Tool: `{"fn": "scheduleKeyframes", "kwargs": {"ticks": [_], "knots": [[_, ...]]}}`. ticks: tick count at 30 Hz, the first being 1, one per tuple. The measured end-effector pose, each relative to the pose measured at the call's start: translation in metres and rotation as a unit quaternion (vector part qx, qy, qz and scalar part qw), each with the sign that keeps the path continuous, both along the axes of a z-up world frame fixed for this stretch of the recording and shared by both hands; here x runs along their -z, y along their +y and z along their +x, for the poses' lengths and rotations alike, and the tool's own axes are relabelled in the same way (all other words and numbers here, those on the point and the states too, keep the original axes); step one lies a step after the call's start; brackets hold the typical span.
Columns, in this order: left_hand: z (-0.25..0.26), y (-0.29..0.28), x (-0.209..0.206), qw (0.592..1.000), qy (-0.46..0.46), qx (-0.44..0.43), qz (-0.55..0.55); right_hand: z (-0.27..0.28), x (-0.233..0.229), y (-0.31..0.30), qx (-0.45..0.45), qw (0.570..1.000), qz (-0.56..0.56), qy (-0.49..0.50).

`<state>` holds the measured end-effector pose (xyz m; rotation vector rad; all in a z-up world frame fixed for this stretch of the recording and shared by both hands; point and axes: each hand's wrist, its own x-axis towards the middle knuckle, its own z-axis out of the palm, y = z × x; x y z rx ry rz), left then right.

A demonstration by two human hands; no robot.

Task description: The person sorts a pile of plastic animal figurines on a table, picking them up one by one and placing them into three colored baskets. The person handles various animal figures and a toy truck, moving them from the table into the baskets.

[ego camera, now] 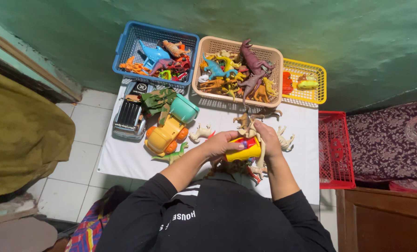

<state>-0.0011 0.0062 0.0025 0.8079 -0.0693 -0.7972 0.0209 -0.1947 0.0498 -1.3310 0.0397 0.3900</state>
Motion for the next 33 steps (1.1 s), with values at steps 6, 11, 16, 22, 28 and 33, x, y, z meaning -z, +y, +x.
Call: {"fn": "scheduleKeyframes", "kwargs": {"ticks": [6,11,16,22,28,33], "knots": [[0.011,-0.008,0.011,0.962,0.178,-0.168,-0.123,-0.011,-0.006,0.012,0.226,0.961,-0.059,-0.149],[0.002,-0.023,0.012,0.961,0.116,-0.223,-0.115,-0.036,-0.019,0.042,0.120,0.821,-0.301,-0.469],[0.000,-0.020,-0.003,0.986,-0.011,-0.158,0.057,-0.023,-0.028,0.039,0.045,0.990,-0.041,-0.128],[-0.006,-0.023,0.002,0.992,-0.062,0.064,0.094,0.000,-0.013,0.011,-0.123,0.989,-0.060,-0.061],[-0.006,-0.007,0.011,0.977,-0.062,0.163,0.125,0.003,0.000,0.007,-0.274,0.955,-0.057,-0.098],[0.004,-0.002,-0.009,0.976,0.061,-0.027,0.206,-0.009,0.006,0.028,-0.009,0.998,-0.061,0.001]]}}
